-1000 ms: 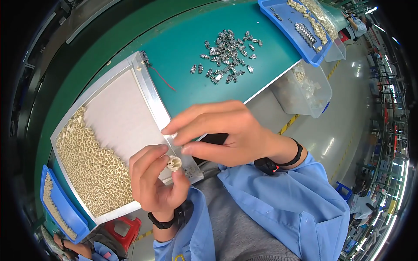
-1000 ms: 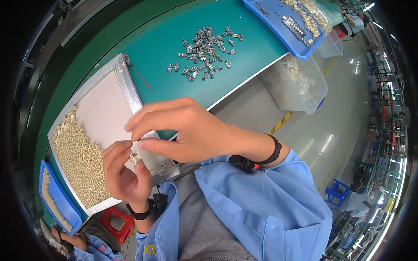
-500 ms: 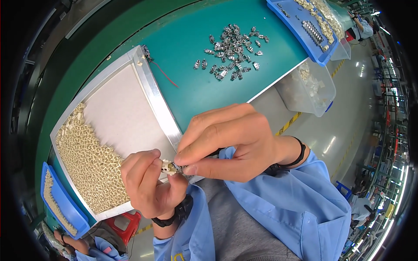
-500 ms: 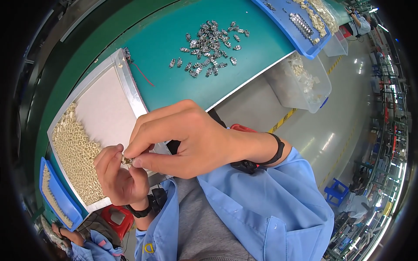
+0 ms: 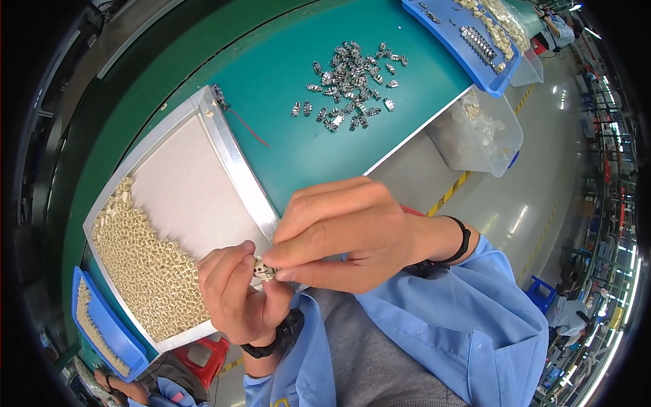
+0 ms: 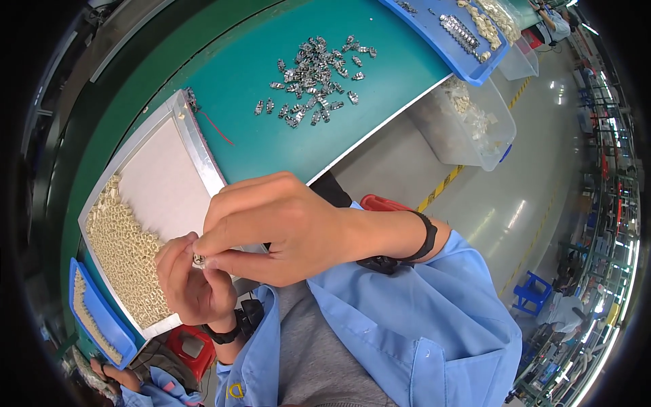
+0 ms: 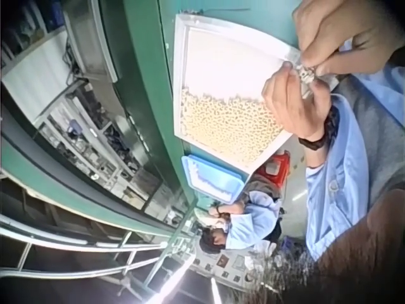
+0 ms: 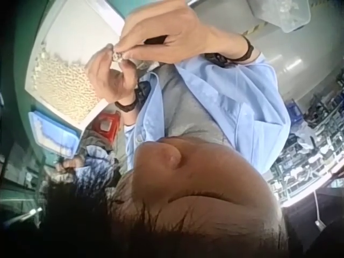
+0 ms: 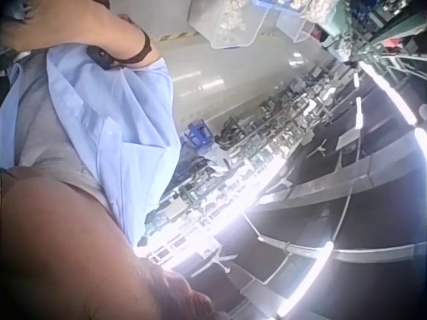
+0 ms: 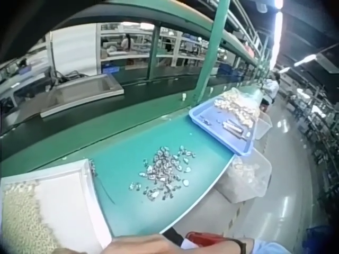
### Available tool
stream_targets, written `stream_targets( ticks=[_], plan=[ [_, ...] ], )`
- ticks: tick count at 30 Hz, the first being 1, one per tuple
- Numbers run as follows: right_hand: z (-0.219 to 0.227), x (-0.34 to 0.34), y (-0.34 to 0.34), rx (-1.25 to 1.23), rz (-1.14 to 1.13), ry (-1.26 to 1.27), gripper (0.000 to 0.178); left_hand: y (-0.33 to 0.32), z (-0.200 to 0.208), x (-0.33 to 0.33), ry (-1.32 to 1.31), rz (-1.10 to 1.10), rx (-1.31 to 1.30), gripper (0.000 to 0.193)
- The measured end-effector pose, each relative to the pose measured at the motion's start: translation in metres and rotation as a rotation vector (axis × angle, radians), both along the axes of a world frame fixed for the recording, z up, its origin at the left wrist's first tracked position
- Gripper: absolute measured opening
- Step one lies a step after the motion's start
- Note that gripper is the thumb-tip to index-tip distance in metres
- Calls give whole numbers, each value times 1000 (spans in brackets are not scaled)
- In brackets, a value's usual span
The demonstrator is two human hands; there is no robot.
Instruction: The person assembles components by hand by picking up a white plastic housing and a metal insert, fitting the metal piece into the housing, and placing the completed unit into a tray.
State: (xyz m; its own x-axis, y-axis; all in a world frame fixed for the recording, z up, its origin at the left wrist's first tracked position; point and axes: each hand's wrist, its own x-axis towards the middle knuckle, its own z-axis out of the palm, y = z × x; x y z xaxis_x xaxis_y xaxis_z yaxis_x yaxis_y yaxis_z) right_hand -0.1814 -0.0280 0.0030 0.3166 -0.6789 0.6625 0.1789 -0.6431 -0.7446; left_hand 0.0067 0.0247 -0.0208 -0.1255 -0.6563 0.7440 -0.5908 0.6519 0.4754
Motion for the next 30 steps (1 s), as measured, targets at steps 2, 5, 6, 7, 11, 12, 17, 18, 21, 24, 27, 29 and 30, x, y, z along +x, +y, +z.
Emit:
stream_targets(
  ticks=[2,5,6,7,11,12,17,18,21,24,27,29,30],
  plan=[
    [-2,0,1,34,20,-66,19,0,0,-2,41,-29,-5,29],
    [0,-2,2,-17,-4,-28,19,3,-4,-7,88,-22,1,32],
    [0,-2,1,-43,-13,-9,19,3,-4,-8,112,-16,4,33],
    [-1,-3,1,-44,-14,-10,19,4,-4,-8,110,-17,3,33],
    [-4,-8,1,-46,-34,-14,19,6,2,-8,239,-147,173,34],
    [-4,-9,1,-55,-21,-14,19,7,5,-7,243,-172,201,34],
    [-1,-15,5,21,25,-6,21,9,10,-7,184,-191,174,33],
    [0,-16,6,69,34,2,22,9,10,-8,153,-178,133,33],
    [0,-20,8,98,42,11,23,6,13,-10,94,-168,86,35],
    [0,-23,8,116,61,21,23,6,14,-10,85,-184,86,35],
    [1,-25,7,120,94,28,23,6,13,-8,122,-224,128,33],
    [0,-24,6,121,111,17,22,7,13,-8,135,-226,115,33],
    [0,-23,6,121,120,10,22,7,13,-8,140,-226,108,33]
  ],
)
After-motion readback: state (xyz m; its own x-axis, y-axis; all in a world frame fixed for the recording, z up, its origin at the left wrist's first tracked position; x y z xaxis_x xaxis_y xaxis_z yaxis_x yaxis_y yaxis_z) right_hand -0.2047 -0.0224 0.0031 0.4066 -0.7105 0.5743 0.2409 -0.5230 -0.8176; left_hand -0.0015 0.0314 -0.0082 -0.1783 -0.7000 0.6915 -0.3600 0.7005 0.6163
